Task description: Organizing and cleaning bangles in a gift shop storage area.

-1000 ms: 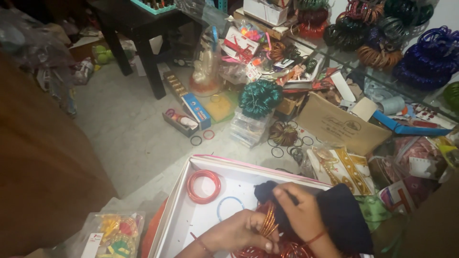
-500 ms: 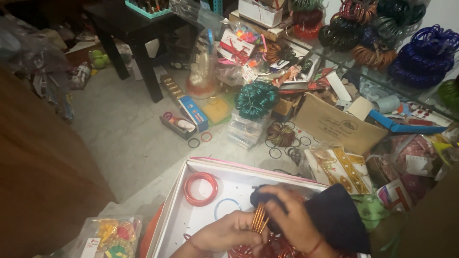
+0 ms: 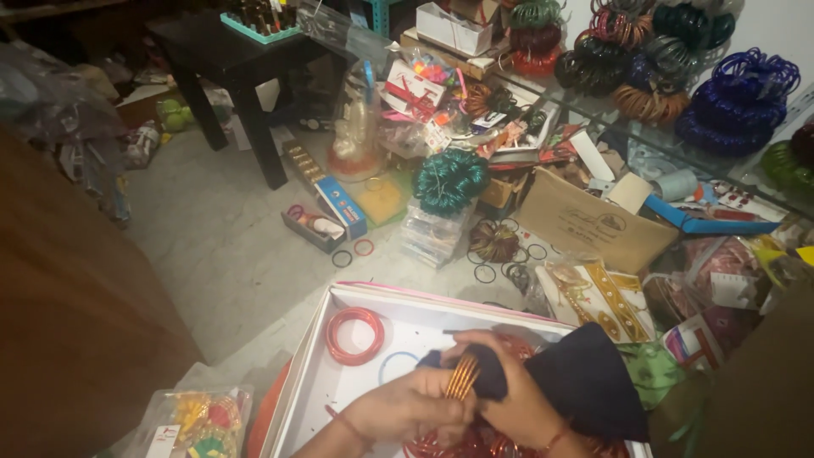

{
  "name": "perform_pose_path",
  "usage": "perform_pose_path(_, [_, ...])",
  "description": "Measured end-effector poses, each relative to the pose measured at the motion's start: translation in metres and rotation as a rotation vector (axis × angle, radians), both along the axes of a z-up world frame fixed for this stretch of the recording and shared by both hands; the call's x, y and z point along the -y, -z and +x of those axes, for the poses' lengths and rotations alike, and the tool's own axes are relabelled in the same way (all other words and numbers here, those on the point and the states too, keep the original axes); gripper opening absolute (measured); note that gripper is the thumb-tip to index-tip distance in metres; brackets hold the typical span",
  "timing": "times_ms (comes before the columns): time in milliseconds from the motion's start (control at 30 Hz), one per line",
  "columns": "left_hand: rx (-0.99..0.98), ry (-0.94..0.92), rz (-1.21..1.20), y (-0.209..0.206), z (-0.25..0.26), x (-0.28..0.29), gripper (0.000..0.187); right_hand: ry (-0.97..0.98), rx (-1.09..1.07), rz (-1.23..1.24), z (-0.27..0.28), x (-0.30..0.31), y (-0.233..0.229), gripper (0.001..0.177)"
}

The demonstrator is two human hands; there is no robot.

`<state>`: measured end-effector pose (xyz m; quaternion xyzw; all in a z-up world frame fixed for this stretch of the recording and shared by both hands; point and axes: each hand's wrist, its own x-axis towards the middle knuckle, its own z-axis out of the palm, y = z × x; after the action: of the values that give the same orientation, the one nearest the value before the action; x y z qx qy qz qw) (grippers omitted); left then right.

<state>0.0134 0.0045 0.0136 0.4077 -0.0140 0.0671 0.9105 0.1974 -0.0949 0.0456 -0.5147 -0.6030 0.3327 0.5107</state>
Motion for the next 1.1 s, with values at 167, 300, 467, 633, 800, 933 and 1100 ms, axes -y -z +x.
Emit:
perform_pose_path(167, [-0.038,0.103,0.551,-0.015,0.010,0.004,0.011,0.290,0.105,0.060,0.003,-0.002,0.021,0.033])
perform_pose_path(300, [0.010,-0.323,0.447,-0.005,0.012,0.006,0.024,0.422,0.243,0.057,0.012,0.006,0.004,0.029])
perform_pose_path(467, [-0.109,-0.281,0.123,-0.026,0.000,0.005,0.063,0.263,0.409,0.273,0.009,0.014,-0.004,0.042])
perform_pose_path(633, [-0.028,-0.097,0.360,-0.039,-0.004,0.012,0.077,0.000,0.539,0.488,-0.006,0.016,-0.003,0.046])
perform_pose_path(800, [0.004,-0.208,0.483,-0.048,-0.005,0.016,0.092,0.010,0.566,0.364,-0.002,0.010,-0.023,0.054])
perform_pose_path(933, [-0.247,-0.209,0.417,-0.050,-0.008,0.018,0.108,0.114,0.174,-0.152,0.038,0.009,-0.014,0.049])
perform_pose_path(1100, [-0.202,-0.300,0.628,-0.015,-0.003,0.016,0.089,0.476,0.311,0.090,0.035,0.010,-0.008,0.072])
